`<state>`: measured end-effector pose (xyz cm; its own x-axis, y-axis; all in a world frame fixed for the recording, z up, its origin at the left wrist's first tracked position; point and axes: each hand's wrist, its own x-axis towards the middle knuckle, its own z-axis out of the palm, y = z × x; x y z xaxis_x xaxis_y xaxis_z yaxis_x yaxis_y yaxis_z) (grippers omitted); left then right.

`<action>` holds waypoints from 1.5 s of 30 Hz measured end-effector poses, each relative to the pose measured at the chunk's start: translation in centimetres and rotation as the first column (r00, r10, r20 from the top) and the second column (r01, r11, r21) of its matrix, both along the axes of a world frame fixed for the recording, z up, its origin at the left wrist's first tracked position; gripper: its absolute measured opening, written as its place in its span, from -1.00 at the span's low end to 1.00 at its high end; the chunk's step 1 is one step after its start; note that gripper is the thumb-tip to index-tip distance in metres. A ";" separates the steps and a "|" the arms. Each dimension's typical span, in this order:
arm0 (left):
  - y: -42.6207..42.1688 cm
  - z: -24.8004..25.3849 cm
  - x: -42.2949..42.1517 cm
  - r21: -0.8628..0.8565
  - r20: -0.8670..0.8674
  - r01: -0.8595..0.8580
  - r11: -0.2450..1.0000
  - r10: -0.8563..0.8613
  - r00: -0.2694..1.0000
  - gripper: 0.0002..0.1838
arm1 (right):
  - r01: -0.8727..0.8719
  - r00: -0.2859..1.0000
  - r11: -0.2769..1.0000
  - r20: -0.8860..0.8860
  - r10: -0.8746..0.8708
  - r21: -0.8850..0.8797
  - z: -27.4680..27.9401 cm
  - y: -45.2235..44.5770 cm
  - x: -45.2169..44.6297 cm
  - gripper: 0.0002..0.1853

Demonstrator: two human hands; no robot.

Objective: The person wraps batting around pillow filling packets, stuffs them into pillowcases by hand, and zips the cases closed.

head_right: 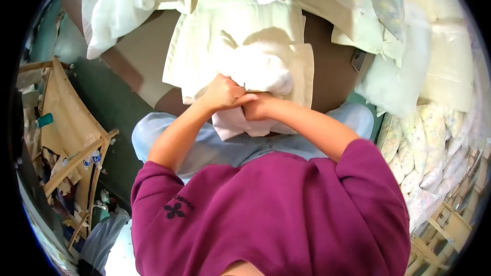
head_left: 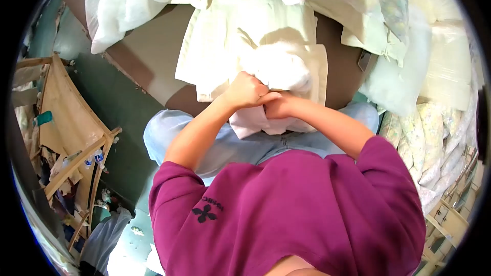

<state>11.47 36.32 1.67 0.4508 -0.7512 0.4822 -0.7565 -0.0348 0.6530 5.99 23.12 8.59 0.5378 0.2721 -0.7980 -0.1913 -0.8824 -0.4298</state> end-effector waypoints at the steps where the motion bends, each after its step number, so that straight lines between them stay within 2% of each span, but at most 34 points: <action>1: 0.0 0.3 0.4 -0.006 -0.032 -0.024 1.000 0.024 0.999 -0.53 | 0.026 0.983 0.987 0.176 -0.055 0.160 0.5 -1.7 -1.0 -0.66; 2: -0.1 0.4 0.8 -0.042 -0.047 -0.041 0.998 0.039 0.998 -0.51 | 0.026 0.936 0.947 0.325 -0.136 0.321 0.9 -3.3 -2.2 -0.64; 4: -0.3 0.5 1.4 -0.108 -0.092 -0.076 0.991 0.066 0.994 -0.47 | -0.096 0.688 0.911 0.688 -0.230 0.401 5.1 -5.4 -3.0 -0.65; 6: -0.3 1.3 1.5 -0.063 -0.130 -0.063 0.996 0.055 0.990 -0.46 | -0.037 0.680 0.992 0.731 -0.065 0.122 8.9 -8.0 -4.4 -0.69; 9: -1.4 1.4 1.3 -0.079 -0.168 -0.083 0.993 0.069 0.983 -0.45 | 0.061 0.875 0.992 0.472 -0.105 0.107 7.1 -8.7 -6.0 -0.76; 12: -2.2 1.6 1.0 -0.048 -0.254 -0.169 0.985 0.151 0.955 -0.46 | -0.035 0.806 0.992 0.590 -0.044 0.122 2.1 -6.4 -4.6 -0.83; 14: -3.2 2.1 0.1 -0.138 -0.282 -0.234 0.962 0.189 0.941 -0.47 | 0.021 0.974 0.988 0.228 0.013 -0.150 -0.1 -3.1 -1.3 -0.88; 16: -4.0 1.9 -1.1 -0.221 -0.275 -0.247 0.943 0.182 0.944 -0.46 | -0.039 0.933 0.996 0.353 0.063 -0.075 -2.2 -1.7 -3.1 -0.86; 17: -4.3 0.7 -1.5 -0.202 0.107 -0.190 0.961 0.214 0.971 -0.43 | -0.078 0.902 0.996 0.422 0.093 -0.052 -3.8 -1.4 -4.4 -0.84; 18: -4.2 0.4 -2.3 -0.187 0.128 -0.088 0.978 0.114 0.985 -0.43 | -0.156 0.916 0.976 0.347 0.201 -0.154 -6.3 -1.9 -7.2 -0.77; 19: -4.1 0.2 -3.1 -0.167 0.143 0.015 0.986 0.009 0.990 -0.44 | -0.233 0.938 0.969 0.244 0.246 -0.081 -8.2 -2.8 -8.1 -0.75; 21: -2.8 0.7 -3.6 -0.052 0.175 0.171 0.984 -0.159 0.972 -0.52 | -0.113 0.994 0.986 0.011 0.112 0.125 -7.0 -4.5 -8.3 -0.72; 22: -2.2 0.9 -3.6 -0.007 0.118 0.213 0.977 -0.211 0.970 -0.58 | 0.091 0.988 0.972 -0.138 -0.062 0.217 -3.6 -5.2 -7.8 -0.71; 24: -1.9 1.0 -2.9 -0.016 0.124 0.221 0.975 -0.217 0.968 -0.60 | 0.012 1.000 0.924 -0.024 -0.003 0.383 5.8 -5.6 -6.3 -0.70; 25: -1.9 1.5 -2.9 -0.067 0.185 0.183 0.981 -0.168 0.968 -0.58 | -0.053 0.996 0.972 0.085 0.034 0.230 8.9 -6.0 -5.5 -0.68; 26: -1.9 2.1 -3.3 -0.098 0.149 0.185 0.978 -0.169 0.974 -0.61 | -0.103 0.979 0.993 0.186 0.089 0.066 11.3 -6.5 -5.0 -0.66; 27: -1.9 2.8 -3.8 -0.129 0.112 0.186 0.974 -0.172 0.979 -0.64 | -0.092 0.880 0.994 0.472 0.056 0.055 12.5 -7.6 -4.2 -0.61; 28: -2.0 3.4 -4.2 -0.161 0.076 0.186 0.969 -0.175 0.982 -0.65 | -0.073 0.698 0.996 0.716 0.014 0.052 13.2 -8.6 -2.8 -0.56; 29: -1.9 3.9 -5.1 -0.163 -0.006 0.208 0.964 -0.212 0.977 -0.63 | -0.145 0.632 0.989 0.772 0.076 0.022 14.1 -8.7 -0.9 -0.51; 30: -1.9 3.6 -5.3 -0.152 0.032 0.263 0.953 -0.262 0.965 -0.60 | -0.214 0.554 0.977 0.822 0.135 -0.016 14.5 -8.9 0.6 -0.45; 31: -1.9 3.7 -5.4 -0.139 0.068 0.318 0.938 -0.312 0.948 -0.56 | -0.287 0.626 0.956 0.768 0.135 0.066 12.7 -9.7 0.6 -0.38; 32: -1.7 3.7 -5.5 -0.097 -0.009 0.301 0.949 -0.303 0.953 -0.60 | -0.330 0.711 0.940 0.677 0.187 0.087 10.6 -9.9 -1.0 -0.39; 34: -0.6 4.8 -5.4 -0.007 -0.168 0.270 0.963 -0.267 0.949 -0.64 | -0.347 0.691 0.932 0.700 0.180 0.103 7.7 -9.3 -3.8 -0.46; 36: -0.3 4.0 -5.2 -0.001 0.156 0.296 0.955 -0.292 0.944 -0.60 | -0.254 0.650 0.967 0.734 0.195 -0.031 4.7 -8.1 -6.1 -0.51; 37: -0.2 3.6 -5.3 0.007 0.313 0.310 0.951 -0.297 0.902 -0.55 | -0.200 0.631 0.975 0.749 0.203 -0.095 2.9 -7.4 -7.2 -0.54; 40: -1.2 2.8 -5.8 -0.172 0.372 0.243 0.955 -0.165 0.914 -0.43 | 0.112 0.733 0.990 0.680 -0.024 -0.085 -3.6 -4.8 -9.9 -0.59; 42: -1.4 2.7 -5.6 -0.207 0.349 0.248 0.946 -0.166 0.922 -0.42 | 0.410 0.693 0.909 0.625 -0.360 0.069 -6.0 -3.4 -8.6 -0.66; 44: -2.2 3.5 -5.0 -0.295 0.322 0.228 0.928 -0.128 0.938 -0.41 | 0.160 0.808 0.968 0.590 -0.017 -0.191 -6.6 -1.9 -4.5 -0.76; 45: -2.7 5.3 -5.8 -0.385 0.315 0.263 0.885 -0.142 0.938 -0.41 | -0.261 0.759 0.836 0.432 0.486 -0.482 -5.5 -1.3 -0.9 -0.81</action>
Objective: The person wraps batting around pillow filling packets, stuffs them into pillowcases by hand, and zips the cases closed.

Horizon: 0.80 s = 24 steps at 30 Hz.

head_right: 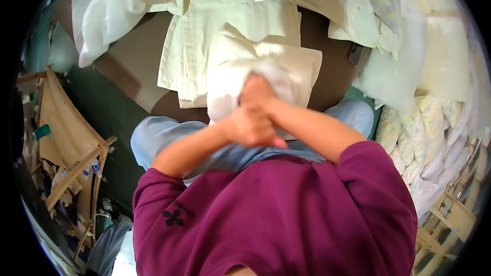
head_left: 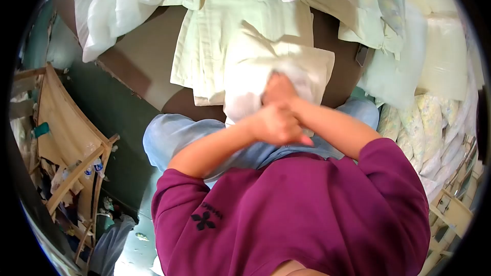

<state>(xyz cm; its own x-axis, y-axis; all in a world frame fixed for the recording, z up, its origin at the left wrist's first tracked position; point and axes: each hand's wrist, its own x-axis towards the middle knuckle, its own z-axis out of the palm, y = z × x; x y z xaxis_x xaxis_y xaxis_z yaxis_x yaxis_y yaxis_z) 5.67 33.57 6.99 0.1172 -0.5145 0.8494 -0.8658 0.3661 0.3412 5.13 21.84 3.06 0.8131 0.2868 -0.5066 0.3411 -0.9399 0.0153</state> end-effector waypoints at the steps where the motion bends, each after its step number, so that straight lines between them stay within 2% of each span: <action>1: -0.7 2.5 -1.2 -0.090 -0.015 0.052 0.995 -0.053 0.998 -0.41 | -0.062 0.991 0.994 0.115 0.073 -0.094 0.0 0.9 3.2 -0.83; 2: -1.3 4.7 -1.8 -0.143 -0.010 0.062 0.988 -0.064 0.998 -0.40 | 0.144 0.979 0.987 0.138 -0.153 0.071 0.0 1.2 7.3 -0.81; 3: -1.0 4.0 -1.7 -0.100 0.003 0.005 0.995 -0.005 1.000 -0.41 | 0.322 0.947 0.936 -0.039 -0.320 0.143 1.4 1.7 11.0 -0.82; 4: -0.8 2.6 -0.9 -0.064 0.031 -0.056 0.996 0.058 0.998 -0.42 | 0.260 0.965 0.961 -0.071 -0.254 0.091 2.4 1.9 12.0 -0.85; 5: -0.4 1.2 0.0 -0.035 0.053 -0.117 0.993 0.119 0.992 -0.43 | 0.245 0.969 0.960 -0.016 -0.245 0.133 2.8 1.8 11.9 -0.85; 7: 3.2 0.2 2.3 0.034 -0.058 -0.274 0.961 0.276 0.959 -0.46 | 0.207 0.972 0.956 0.064 -0.224 0.206 3.9 0.9 8.9 -0.87; 8: 4.7 1.3 3.6 0.101 -0.137 -0.324 0.941 0.336 0.932 -0.53 | 0.192 0.971 0.958 0.101 -0.218 0.215 3.8 -0.3 7.4 -0.87; 9: 5.8 2.3 3.6 0.265 -0.258 -0.365 0.892 0.431 0.865 -0.60 | 0.253 0.931 0.922 0.184 -0.315 0.294 4.2 -0.9 5.7 -0.87; 10: 6.1 3.4 3.0 0.382 -0.436 -0.306 0.872 0.462 0.772 -0.65 | 0.300 0.875 0.876 0.256 -0.410 0.377 4.7 -1.1 4.3 -0.87; 11: 5.9 4.1 2.4 0.482 -0.591 -0.211 0.851 0.493 0.638 -0.69 | 0.289 0.891 0.886 0.237 -0.388 0.363 5.1 -1.2 3.5 -0.86; 14: 3.8 3.2 0.8 0.698 -0.318 -0.248 0.672 0.601 0.733 -0.74 | 0.237 0.932 0.897 0.172 -0.318 0.373 5.7 -1.9 0.2 -0.83; 16: 3.7 3.4 0.0 0.729 -0.401 -0.125 0.673 0.567 0.719 -0.72 | 0.127 0.960 0.888 0.171 -0.223 0.442 6.7 -3.1 -1.9 -0.77; 18: 3.4 3.3 -0.1 0.734 -0.448 -0.058 0.676 0.548 0.706 -0.69 | 0.176 0.965 0.802 0.060 -0.255 0.571 9.8 -4.4 -3.0 -0.66; 19: 3.1 3.1 0.0 0.754 -0.412 -0.089 0.650 0.575 0.707 -0.69 | 0.206 0.964 0.750 0.001 -0.266 0.629 11.5 -5.2 -3.6 -0.59; 22: 2.6 2.5 0.2 0.799 -0.279 -0.195 0.569 0.637 0.718 -0.68 | 0.100 0.974 0.658 0.063 -0.220 0.747 14.3 -8.1 -5.8 -0.42; 24: 2.0 2.3 -0.2 0.786 -0.215 -0.289 0.546 0.680 0.701 -0.65 | 0.226 0.887 0.618 0.103 -0.450 0.753 15.0 -9.9 -6.6 -0.38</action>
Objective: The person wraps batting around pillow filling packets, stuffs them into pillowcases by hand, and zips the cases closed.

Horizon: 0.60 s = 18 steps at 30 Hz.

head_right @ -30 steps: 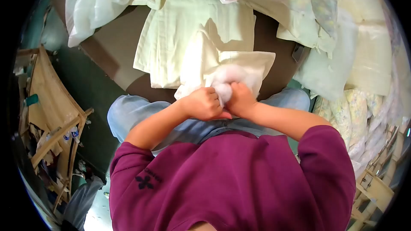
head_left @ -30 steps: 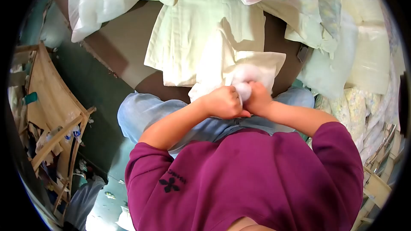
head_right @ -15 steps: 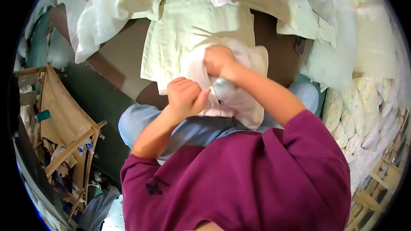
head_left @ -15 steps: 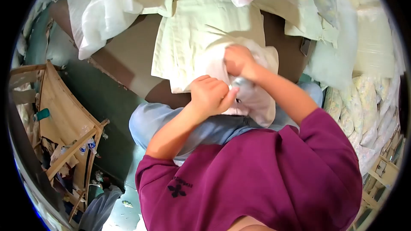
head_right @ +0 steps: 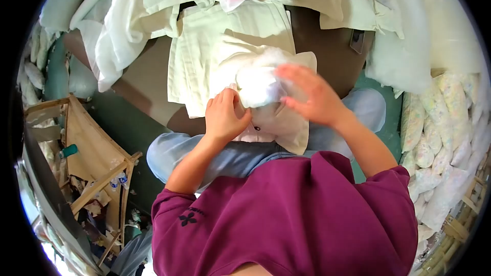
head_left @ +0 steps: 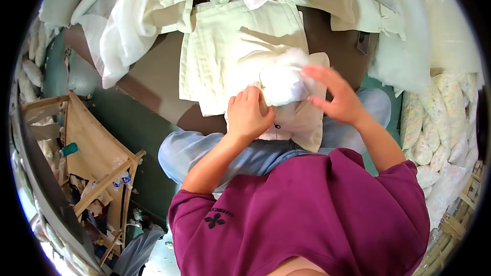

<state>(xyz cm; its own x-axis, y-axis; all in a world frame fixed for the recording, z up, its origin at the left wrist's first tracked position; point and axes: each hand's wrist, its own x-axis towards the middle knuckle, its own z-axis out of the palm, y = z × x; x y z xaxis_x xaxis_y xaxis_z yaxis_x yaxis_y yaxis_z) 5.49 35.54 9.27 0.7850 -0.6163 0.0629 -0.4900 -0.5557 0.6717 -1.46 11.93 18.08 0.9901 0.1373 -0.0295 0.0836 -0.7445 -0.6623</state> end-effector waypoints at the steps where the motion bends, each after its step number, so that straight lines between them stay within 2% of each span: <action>1: -0.3 0.1 -0.3 0.006 0.039 -0.029 1.000 0.029 0.999 -0.64 | 0.122 0.992 0.993 0.017 -0.122 0.004 0.0 -0.6 -0.2 -0.36; 3: -1.0 0.5 -1.7 0.075 0.008 -0.093 0.993 0.093 0.996 -0.65 | 0.196 0.973 0.979 0.111 -0.202 0.065 -1.3 -1.7 0.6 -0.32; 6: -1.2 -0.2 -4.3 0.079 0.040 -0.213 0.974 0.210 0.977 -0.63 | 0.148 0.969 0.970 0.168 -0.181 0.191 -3.0 0.4 2.4 -0.32; 9: -1.3 -0.8 -5.6 0.044 -0.048 -0.495 0.868 0.497 0.867 -0.61 | -0.017 0.960 0.994 0.274 0.047 -0.111 -5.1 4.5 1.5 -0.48; 10: -1.1 -1.1 -5.4 -0.007 0.008 -0.580 0.815 0.580 0.815 -0.60 | 0.002 0.958 0.993 0.287 0.032 -0.117 -5.9 5.5 0.8 -0.52; 13: -0.2 -1.1 -5.0 0.089 0.020 -0.630 0.772 0.631 0.776 -0.57 | 0.044 0.961 0.992 0.276 -0.010 -0.116 -7.7 6.6 -0.6 -0.61; 15: 0.6 -1.1 -4.8 0.081 0.159 -0.640 0.764 0.624 0.765 -0.67 | 0.042 0.978 0.996 0.206 -0.025 -0.079 -8.0 5.9 -1.2 -0.64; 18: 0.4 0.0 -4.0 0.156 0.321 -0.578 0.801 0.512 0.797 -0.83 | 0.052 0.972 0.997 0.232 -0.036 -0.063 -7.8 5.3 -2.0 -0.65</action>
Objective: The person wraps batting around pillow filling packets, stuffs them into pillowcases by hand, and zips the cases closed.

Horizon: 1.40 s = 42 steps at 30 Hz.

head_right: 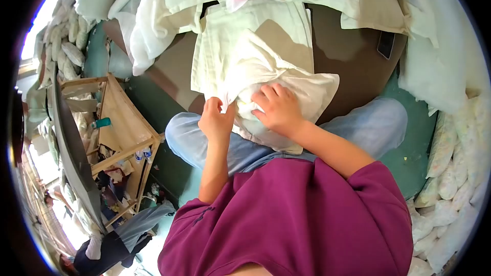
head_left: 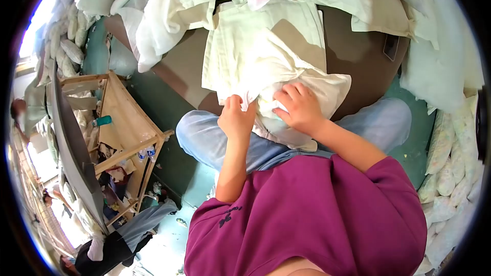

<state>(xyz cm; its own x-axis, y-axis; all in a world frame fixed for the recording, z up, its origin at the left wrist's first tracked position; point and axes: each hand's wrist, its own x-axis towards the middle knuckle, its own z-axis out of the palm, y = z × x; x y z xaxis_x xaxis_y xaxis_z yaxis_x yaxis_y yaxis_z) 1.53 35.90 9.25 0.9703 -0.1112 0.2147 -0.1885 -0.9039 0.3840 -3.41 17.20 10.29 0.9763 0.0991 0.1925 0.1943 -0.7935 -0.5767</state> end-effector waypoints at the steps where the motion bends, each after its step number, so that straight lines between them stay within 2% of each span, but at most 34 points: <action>1: -0.6 0.3 0.6 0.048 -0.009 0.047 0.998 -0.046 0.999 -0.82 | -0.003 0.999 1.000 0.053 0.004 -0.030 0.1 -0.1 -0.2 -0.64; 4: -2.9 1.2 2.5 0.219 -0.055 0.178 0.959 -0.170 0.984 -0.77 | 0.049 0.980 0.994 0.196 -0.029 -0.097 0.8 0.1 -0.8 -0.64; 7: -3.4 2.3 4.6 0.188 -0.193 0.383 0.904 -0.348 0.917 -0.77 | 0.140 0.947 0.988 0.299 -0.116 -0.062 3.7 -0.6 -1.4 -0.67; 9: -3.6 2.8 4.6 0.138 -0.237 0.440 0.887 -0.402 0.885 -0.72 | 0.113 0.945 0.994 0.310 -0.110 0.007 5.4 -1.4 -2.9 -0.67; 10: -3.5 2.9 4.4 0.094 -0.246 0.461 0.882 -0.428 0.870 -0.70 | -0.008 0.991 0.997 0.136 -0.003 0.081 5.0 -1.8 -3.4 -0.71; 11: -3.4 3.1 4.4 0.051 -0.253 0.483 0.874 -0.457 0.853 -0.67 | -0.022 0.998 0.999 0.057 0.021 0.032 3.7 -1.6 -3.2 -0.71; 13: -4.0 4.5 4.6 -0.195 -0.399 0.509 0.838 -0.542 0.740 -0.63 | -0.058 0.994 0.997 -0.100 0.052 -0.058 0.3 -1.1 -2.2 -0.71; 14: -4.2 4.9 4.7 -0.315 -0.455 0.495 0.810 -0.587 0.670 -0.60 | -0.034 0.995 0.998 -0.099 0.029 -0.055 -0.8 -0.9 -1.2 -0.69; 17: -4.3 3.1 3.4 -0.653 -0.504 0.314 0.689 -0.705 0.500 -0.56 | 0.019 0.963 1.000 0.269 -0.018 -0.001 -6.7 -0.2 2.0 -0.79; 18: -4.8 2.6 2.4 -0.711 -0.468 0.312 0.631 -0.755 0.460 -0.56 | 0.035 0.958 0.999 0.284 -0.035 0.003 -8.1 0.0 3.6 -0.78; 19: -5.3 1.9 1.3 -0.709 -0.524 0.245 0.661 -0.727 0.444 -0.55 | 0.052 0.965 0.999 0.258 -0.052 0.007 -8.8 0.3 5.3 -0.78; 21: -5.1 -0.1 0.7 -0.661 -0.558 0.213 0.719 -0.661 0.502 -0.56 | 0.088 0.989 0.996 0.116 -0.089 0.012 -9.2 0.8 8.2 -0.78; 23: -4.6 -1.1 1.0 -0.711 -0.608 -0.023 0.703 -0.598 0.522 -0.58 | 0.106 0.994 0.994 -0.045 -0.104 0.034 -8.5 1.3 10.0 -0.78; 25: -4.0 -2.7 1.7 -0.780 -0.523 -0.035 0.625 -0.620 0.585 -0.61 | 0.113 0.980 0.990 -0.176 -0.097 0.081 -7.7 1.5 10.3 -0.78; 26: -3.4 -3.0 1.9 -0.778 -0.578 -0.173 0.604 -0.580 0.574 -0.65 | 0.107 0.971 0.988 -0.228 -0.079 0.113 -7.2 1.4 9.8 -0.77; 27: -2.9 -3.1 2.1 -0.764 -0.628 -0.305 0.569 -0.545 0.556 -0.68 | 0.077 0.962 0.993 -0.267 -0.050 0.090 -6.5 1.4 8.7 -0.77; 28: -2.4 -3.7 2.3 -0.778 -0.611 -0.321 0.540 -0.530 0.588 -0.68 | 0.028 0.958 0.999 -0.286 -0.015 0.041 -5.7 1.3 7.0 -0.77; 29: -1.7 -4.5 2.1 -0.788 -0.600 -0.343 0.512 -0.512 0.614 -0.68 | -0.043 0.950 0.992 -0.312 0.004 -0.119 -5.0 1.4 5.4 -0.75; 30: -0.9 -5.0 1.6 -0.793 -0.596 -0.369 0.484 -0.492 0.635 -0.68 | -0.117 0.993 0.989 -0.013 0.116 -0.096 -3.3 0.7 2.5 -0.74; 33: 0.4 -5.1 0.5 -0.805 -0.576 -0.333 0.491 -0.513 0.636 -0.76 | -0.251 0.967 0.920 0.038 0.252 0.301 3.2 -1.5 -0.5 -0.74; 36: -0.4 -4.2 -0.3 -0.798 -0.580 -0.303 0.520 -0.528 0.621 -0.70 | 0.134 0.988 0.980 0.051 -0.143 0.149 3.5 -4.5 1.9 -0.75; 37: -0.9 -3.7 -0.5 -0.799 -0.574 -0.284 0.531 -0.531 0.623 -0.68 | 0.111 0.987 0.989 -0.131 -0.098 0.096 2.5 -4.6 2.5 -0.75; 39: -1.5 -2.9 -0.9 -0.788 -0.593 -0.340 0.513 -0.486 0.642 -0.67 | 0.037 0.875 0.999 -0.483 -0.028 0.009 -1.0 -3.7 2.9 -0.75; 40: -1.5 -2.7 -1.0 -0.786 -0.601 -0.368 0.497 -0.472 0.645 -0.67 | 0.042 0.917 0.999 -0.397 -0.034 0.010 -1.4 -2.5 1.8 -0.75; 42: -1.7 -2.8 -1.2 -0.783 -0.610 -0.405 0.472 -0.452 0.651 -0.66 | 0.070 0.924 0.974 -0.355 -0.145 -0.216 -3.2 -0.4 0.8 -0.72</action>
<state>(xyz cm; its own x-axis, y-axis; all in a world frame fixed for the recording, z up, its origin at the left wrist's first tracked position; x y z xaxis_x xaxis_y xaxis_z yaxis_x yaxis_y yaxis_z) 0.35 34.17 6.49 0.8144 -0.3291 -0.4779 0.4899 -0.0514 0.8703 -2.59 16.80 7.05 0.9812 -0.0116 -0.1925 -0.0935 -0.9015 -0.4226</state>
